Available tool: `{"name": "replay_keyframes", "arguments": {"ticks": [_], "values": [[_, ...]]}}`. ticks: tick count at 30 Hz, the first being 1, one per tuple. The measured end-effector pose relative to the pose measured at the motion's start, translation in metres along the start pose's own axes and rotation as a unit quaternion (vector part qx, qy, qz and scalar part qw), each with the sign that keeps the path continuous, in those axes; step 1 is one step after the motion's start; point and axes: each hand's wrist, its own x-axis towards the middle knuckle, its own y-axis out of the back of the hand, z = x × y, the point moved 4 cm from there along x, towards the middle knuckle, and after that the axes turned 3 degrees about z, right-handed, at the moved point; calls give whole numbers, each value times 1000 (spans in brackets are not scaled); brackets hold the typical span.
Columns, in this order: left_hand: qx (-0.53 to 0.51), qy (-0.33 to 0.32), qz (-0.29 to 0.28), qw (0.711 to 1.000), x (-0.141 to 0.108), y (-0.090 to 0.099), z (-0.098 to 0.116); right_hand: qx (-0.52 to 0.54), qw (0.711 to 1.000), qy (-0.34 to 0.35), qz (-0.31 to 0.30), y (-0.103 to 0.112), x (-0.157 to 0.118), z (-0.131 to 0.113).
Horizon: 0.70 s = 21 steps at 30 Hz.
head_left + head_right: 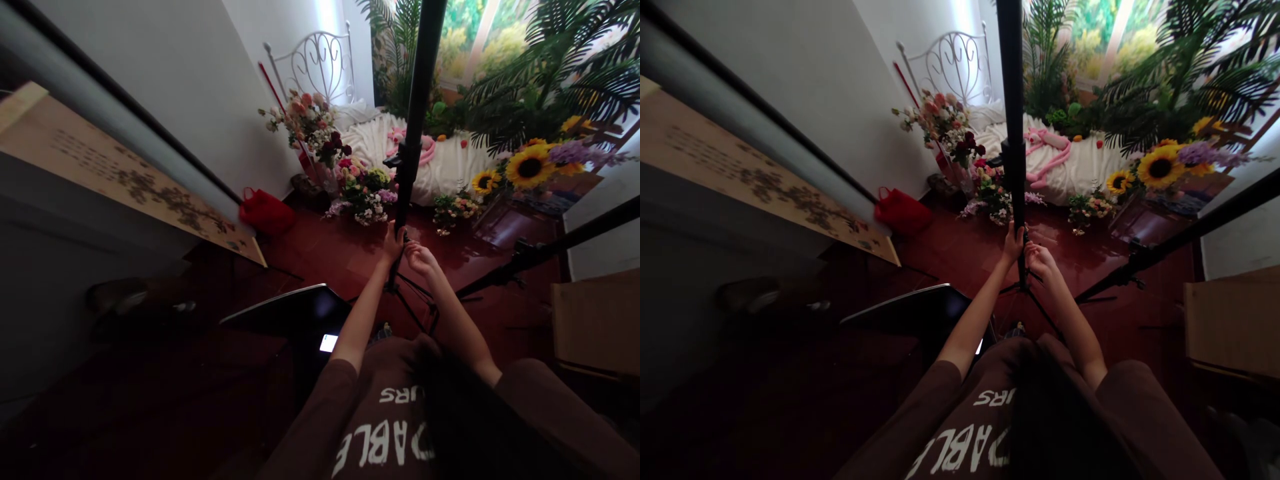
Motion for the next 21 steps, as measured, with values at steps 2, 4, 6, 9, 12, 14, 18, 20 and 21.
{"name": "replay_keyframes", "arguments": {"ticks": [2,4,6,9,12,14,18,20,21], "values": [[0,0,9,1000,0,0,1,21,1000,-19,11,4,0,0],[-2,2,14,1000,0,0,2,29,999,-24,28,8,0,0],[-2,6,17,1000,0,0,3,30,998,-27,44,9,0,1],[-7,7,16,1000,0,1,4,39,996,-33,75,7,-3,2],[-15,4,4,1000,-1,2,4,50,992,-31,114,7,-13,3],[-18,2,0,1000,-1,2,5,26,991,-17,131,12,-24,5],[-30,-3,-10,1000,-4,2,7,-94,982,-3,162,40,-57,14],[-34,-7,-5,999,-7,4,6,-142,973,-8,183,64,-78,18],[-35,-8,3,999,-10,6,3,-154,968,-8,198,77,-90,19]]}}
